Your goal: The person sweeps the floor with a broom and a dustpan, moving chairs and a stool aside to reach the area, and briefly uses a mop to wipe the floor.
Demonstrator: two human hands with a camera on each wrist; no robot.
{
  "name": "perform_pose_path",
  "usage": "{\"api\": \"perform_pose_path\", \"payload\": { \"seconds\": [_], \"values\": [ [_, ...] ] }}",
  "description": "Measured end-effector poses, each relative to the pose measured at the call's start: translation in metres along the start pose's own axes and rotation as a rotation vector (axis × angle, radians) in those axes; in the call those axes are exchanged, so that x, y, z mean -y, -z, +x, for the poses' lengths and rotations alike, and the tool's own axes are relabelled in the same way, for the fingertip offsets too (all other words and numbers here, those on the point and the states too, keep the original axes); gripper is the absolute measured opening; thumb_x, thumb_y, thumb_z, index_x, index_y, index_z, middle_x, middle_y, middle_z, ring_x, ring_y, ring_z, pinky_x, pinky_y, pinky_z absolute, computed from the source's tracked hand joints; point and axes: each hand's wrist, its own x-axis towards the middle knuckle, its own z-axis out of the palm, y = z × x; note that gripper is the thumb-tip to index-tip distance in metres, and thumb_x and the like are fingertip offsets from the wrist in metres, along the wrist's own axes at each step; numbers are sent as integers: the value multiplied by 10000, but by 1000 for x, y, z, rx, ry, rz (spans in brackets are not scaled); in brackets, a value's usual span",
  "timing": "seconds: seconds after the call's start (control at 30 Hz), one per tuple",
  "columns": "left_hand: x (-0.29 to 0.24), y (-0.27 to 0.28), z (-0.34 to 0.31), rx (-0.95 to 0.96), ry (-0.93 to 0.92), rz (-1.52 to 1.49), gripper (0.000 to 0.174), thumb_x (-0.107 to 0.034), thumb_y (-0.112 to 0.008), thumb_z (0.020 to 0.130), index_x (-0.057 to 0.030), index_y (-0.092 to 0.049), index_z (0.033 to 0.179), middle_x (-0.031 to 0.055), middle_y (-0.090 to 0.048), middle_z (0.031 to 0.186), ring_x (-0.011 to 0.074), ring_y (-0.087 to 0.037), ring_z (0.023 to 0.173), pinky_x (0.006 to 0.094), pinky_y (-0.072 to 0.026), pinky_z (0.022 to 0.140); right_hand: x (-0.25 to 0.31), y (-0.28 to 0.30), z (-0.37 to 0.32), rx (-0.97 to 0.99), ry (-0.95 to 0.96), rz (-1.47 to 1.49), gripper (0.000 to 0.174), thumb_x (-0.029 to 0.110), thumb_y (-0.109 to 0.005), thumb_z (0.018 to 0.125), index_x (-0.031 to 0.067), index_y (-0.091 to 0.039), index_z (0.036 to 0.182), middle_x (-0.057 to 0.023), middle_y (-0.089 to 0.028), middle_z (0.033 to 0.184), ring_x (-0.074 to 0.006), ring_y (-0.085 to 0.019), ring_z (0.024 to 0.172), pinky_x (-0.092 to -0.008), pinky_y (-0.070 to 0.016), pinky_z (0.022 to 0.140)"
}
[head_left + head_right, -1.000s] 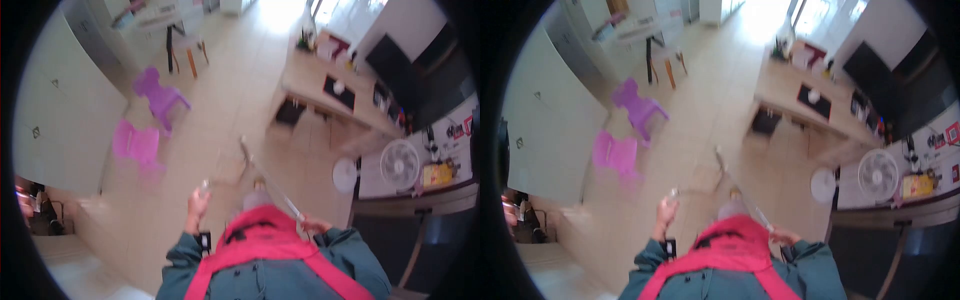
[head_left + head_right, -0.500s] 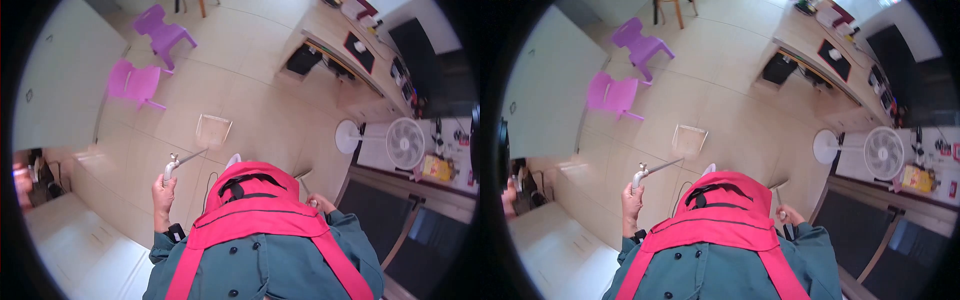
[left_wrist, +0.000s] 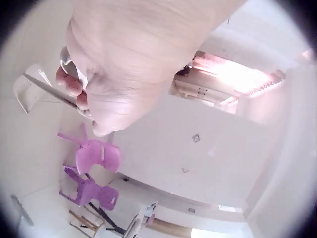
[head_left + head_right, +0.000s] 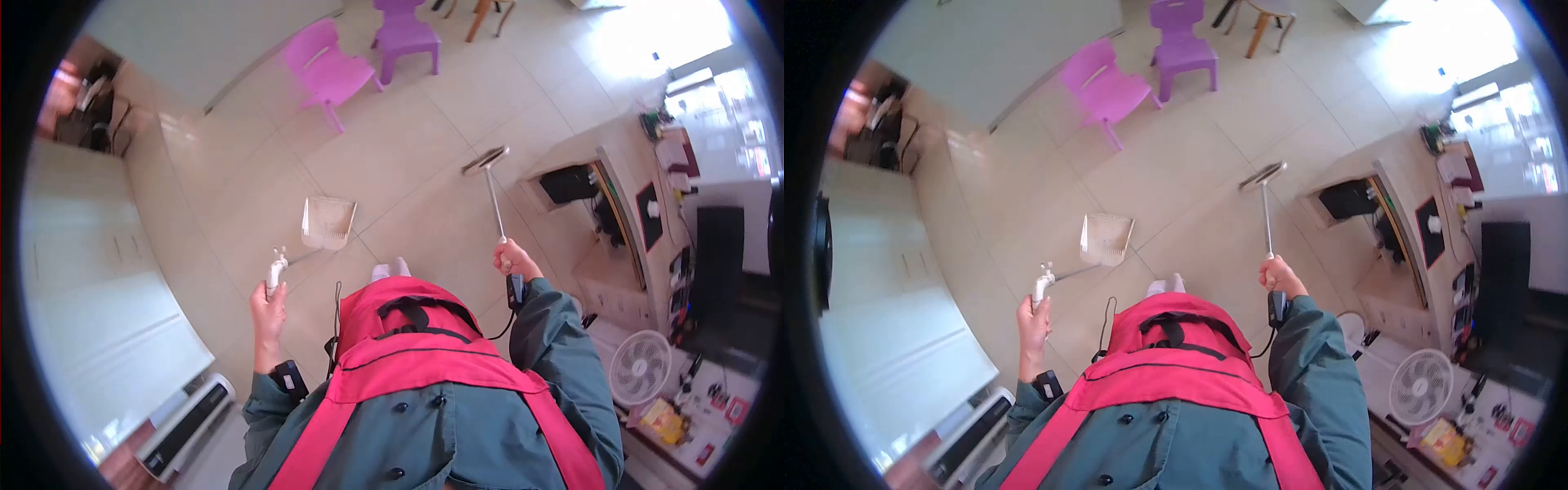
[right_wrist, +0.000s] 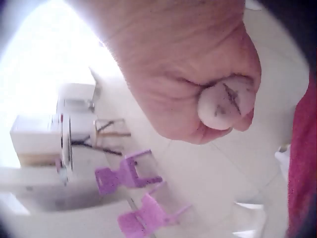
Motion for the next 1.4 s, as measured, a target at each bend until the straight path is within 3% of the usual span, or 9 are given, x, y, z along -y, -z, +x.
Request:
{"api": "perform_pose_path", "payload": {
  "seconds": [0.37, 0.63, 0.8, 0.87, 0.93, 1.0, 1.1, 1.17, 1.4],
  "values": [
    [27, 14, -124, -625, 141, -535, 152, -203, -534, 878, -58, -505, 843, -28, -419, 559, 51, -390, 420, 218, -356, 430, -9, -46, -61, 111, 115, -891, 549, -33, -517, 651, 55, -292, 1145, -65, -417, 669, -152, -409, 384, -298, -281, 275],
    [19, -31, -262, -966, 150, -636, 89, -164, -517, 877, -75, -513, 874, -23, -421, 558, 65, -384, 417, 230, -379, 455, -10, -53, -36, 819, 54, -1451, 533, 47, -550, 666, 33, -402, 1178, -84, -503, 727, -152, -497, 546, -309, -418, 481],
    [-7, -75, -365, -1174, 205, -548, 92, -159, -513, 876, -68, -504, 874, -27, -401, 564, 61, -356, 413, 214, -363, 446, -92, -93, 22, 1244, -52, -1602, 159, 99, -510, 762, 36, -482, 905, -45, -488, 608, -162, -497, 523, -318, -401, 458],
    [-22, -90, -387, -1213, 275, -540, 102, -161, -513, 877, -60, -496, 875, -28, -397, 571, 56, -342, 414, 208, -338, 422, -139, -119, 26, 1389, -364, -1555, 287, 54, -526, 653, 62, -470, 935, -16, -448, 603, -126, -469, 495, -279, -352, 399],
    [-22, -101, -405, -1239, 253, -519, 103, -161, -507, 881, -59, -494, 878, -28, -394, 565, 55, -342, 413, 209, -331, 413, -187, -122, 18, 1578, -274, -1261, 154, 74, -538, 652, 71, -441, 772, -13, -432, 549, -131, -429, 431, -296, -318, 365],
    [-24, -111, -412, -1282, 321, -509, 101, -160, -497, 889, -61, -487, 871, -29, -387, 549, 55, -340, 405, 207, -324, 404, -218, -133, -1, 1478, -67, -1770, 155, 166, -565, 666, 31, -517, 609, -89, -554, 589, -186, -542, 524, -366, -382, 461],
    [-4, -120, -418, -1273, 279, -506, 95, -155, -499, 888, -69, -482, 852, -26, -391, 536, 55, -341, 396, 205, -324, 401, -282, -106, 85, 1663, 262, -1805, 135, 136, -580, 681, 59, -491, 749, -15, -435, 507, -152, -455, 448, -318, -341, 390],
    [10, -124, -418, -1279, 305, -499, 105, -165, -521, 877, -79, -478, 835, -23, -404, 536, 55, -342, 384, 206, -337, 388, -180, -88, 61, 1597, 37, -1113, 240, 257, -606, 745, 58, -547, 866, -9, -495, 598, -109, -467, 501, -259, -346, 422],
    [64, -124, -410, -1283, 377, -543, 109, -184, -521, 868, -103, -470, 816, -38, -395, 529, 49, -369, 366, 202, -335, 339, 53, 34, 85, 825, -103, -1055, 361, 188, -600, 736, 98, -499, 1070, 17, -488, 693, -63, -458, 509, -205, -371, 427]
  ]
}}
